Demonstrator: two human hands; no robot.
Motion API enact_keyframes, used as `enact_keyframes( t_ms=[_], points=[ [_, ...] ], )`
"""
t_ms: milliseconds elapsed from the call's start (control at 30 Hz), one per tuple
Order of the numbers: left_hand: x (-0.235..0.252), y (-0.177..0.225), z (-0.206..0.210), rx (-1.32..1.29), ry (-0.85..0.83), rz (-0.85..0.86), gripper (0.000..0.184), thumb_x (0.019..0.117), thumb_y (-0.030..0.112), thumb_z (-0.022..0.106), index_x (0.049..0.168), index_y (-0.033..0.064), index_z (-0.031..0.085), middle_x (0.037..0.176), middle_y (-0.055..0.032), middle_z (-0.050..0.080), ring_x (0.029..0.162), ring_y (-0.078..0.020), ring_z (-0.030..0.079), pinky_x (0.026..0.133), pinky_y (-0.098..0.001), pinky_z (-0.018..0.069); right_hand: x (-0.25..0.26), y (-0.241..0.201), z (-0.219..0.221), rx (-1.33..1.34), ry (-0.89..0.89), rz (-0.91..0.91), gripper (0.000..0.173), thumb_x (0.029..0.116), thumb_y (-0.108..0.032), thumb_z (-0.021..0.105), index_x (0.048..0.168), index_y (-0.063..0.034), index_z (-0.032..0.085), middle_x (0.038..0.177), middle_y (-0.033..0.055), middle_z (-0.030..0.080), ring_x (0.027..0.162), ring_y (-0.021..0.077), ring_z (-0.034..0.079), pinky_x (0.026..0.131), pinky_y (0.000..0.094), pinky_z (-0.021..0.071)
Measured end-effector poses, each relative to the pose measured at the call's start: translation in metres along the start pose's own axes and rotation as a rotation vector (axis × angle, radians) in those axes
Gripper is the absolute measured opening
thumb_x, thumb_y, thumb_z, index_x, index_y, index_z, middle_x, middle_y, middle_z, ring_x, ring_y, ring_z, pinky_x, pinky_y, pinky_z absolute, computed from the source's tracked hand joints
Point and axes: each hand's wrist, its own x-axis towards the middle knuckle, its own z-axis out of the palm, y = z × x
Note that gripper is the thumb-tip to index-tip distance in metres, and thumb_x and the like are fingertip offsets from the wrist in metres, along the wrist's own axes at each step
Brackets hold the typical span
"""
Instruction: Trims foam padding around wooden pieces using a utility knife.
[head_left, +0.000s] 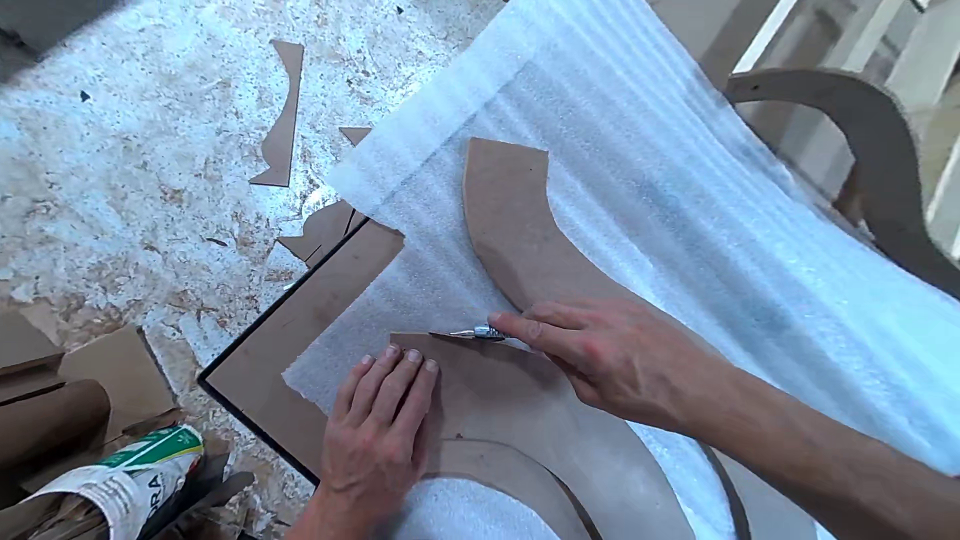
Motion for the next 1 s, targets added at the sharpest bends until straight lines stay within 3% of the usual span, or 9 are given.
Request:
enact_keyframes(
  t_ms=[67,133,200,367,533,833,1000],
  points=[
    [-0.001,-0.001,-0.003,-0.012,-0.042,0.013,0.049,0.1012,0.047,0.046,0.135,0.0181,0.067,0.134,-0.0087,0.068,0.134,-0.0286,0.056,0.115,-0.0494,0.0399,-0.020,0.003,0.002,-0.003,0.009,0.050,0.054,0.0895,-0.014,0.056,0.142,-0.0254,0.062,0.089,-0.0024,0.065,0.071,0.0137,0.061,0.056,0.0309,0.0500],
    [-0.003,-0.003,-0.006,-0.011,-0.090,0.035,0.073,0.0933,0.069,0.044,0.141,0.0175,0.061,0.139,-0.0120,0.064,0.138,-0.0307,0.053,0.116,-0.0514,0.0374,-0.040,0.005,0.004,0.003,0.020,0.105,0.054,0.0901,-0.015,0.055,0.142,-0.0262,0.062,0.087,-0.0022,0.064,0.069,0.0139,0.061,0.054,0.0314,0.0495],
    [-0.003,-0.004,-0.007,0.008,-0.107,0.049,0.082,0.0874,0.077,0.047,0.142,0.0171,0.060,0.139,-0.0138,0.063,0.137,-0.0324,0.053,0.116,-0.0523,0.0379,-0.060,0.007,0.007,0.015,0.021,0.154,0.054,0.0907,-0.015,0.053,0.143,-0.0269,0.061,0.088,-0.0028,0.065,0.070,0.0134,0.062,0.055,0.0315,0.0504],
    [0.000,-0.001,-0.010,0.046,-0.133,0.042,0.084,0.0837,0.076,0.055,0.141,0.0150,0.060,0.137,-0.0173,0.063,0.135,-0.0371,0.053,0.114,-0.0546,0.0381,-0.114,0.007,0.017,0.038,0.077,0.269,0.052,0.0926,-0.015,0.051,0.143,-0.0243,0.062,0.090,-0.0024,0.066,0.071,0.0129,0.064,0.056,0.0317,0.0525],
    [0.003,0.002,-0.016,0.083,-0.188,0.057,0.090,0.0822,0.077,0.056,0.139,0.0068,0.061,0.135,-0.0259,0.062,0.134,-0.0442,0.052,0.113,-0.0564,0.0378,-0.166,-0.009,0.033,0.082,0.127,0.412,0.050,0.0966,-0.017,0.048,0.144,-0.0242,0.061,0.087,-0.0021,0.065,0.069,0.0124,0.063,0.056,0.0312,0.0521],
    [0.005,-0.001,-0.021,0.105,-0.248,0.082,0.097,0.0801,0.076,0.059,0.139,-0.0006,0.058,0.135,-0.0341,0.057,0.133,-0.0504,0.049,0.111,-0.0579,0.0379,-0.252,-0.057,0.067,0.113,0.167,0.659,0.049,0.0984,-0.014,0.046,0.144,-0.0225,0.059,0.093,0.0022,0.068,0.073,0.0180,0.067,0.059,0.0357,0.0569],
    [0.006,-0.003,-0.024,0.115,-0.291,0.077,0.098,0.0799,0.074,0.063,0.141,-0.0031,0.056,0.140,-0.0365,0.052,0.136,-0.0515,0.046,0.114,-0.0580,0.0351,-0.310,-0.093,0.085,0.099,0.203,0.775,0.049,0.0979,-0.014,0.046,0.144,-0.0219,0.060,0.091,0.0021,0.067,0.068,0.0179,0.066,0.054,0.0356,0.0549]
  ],
)
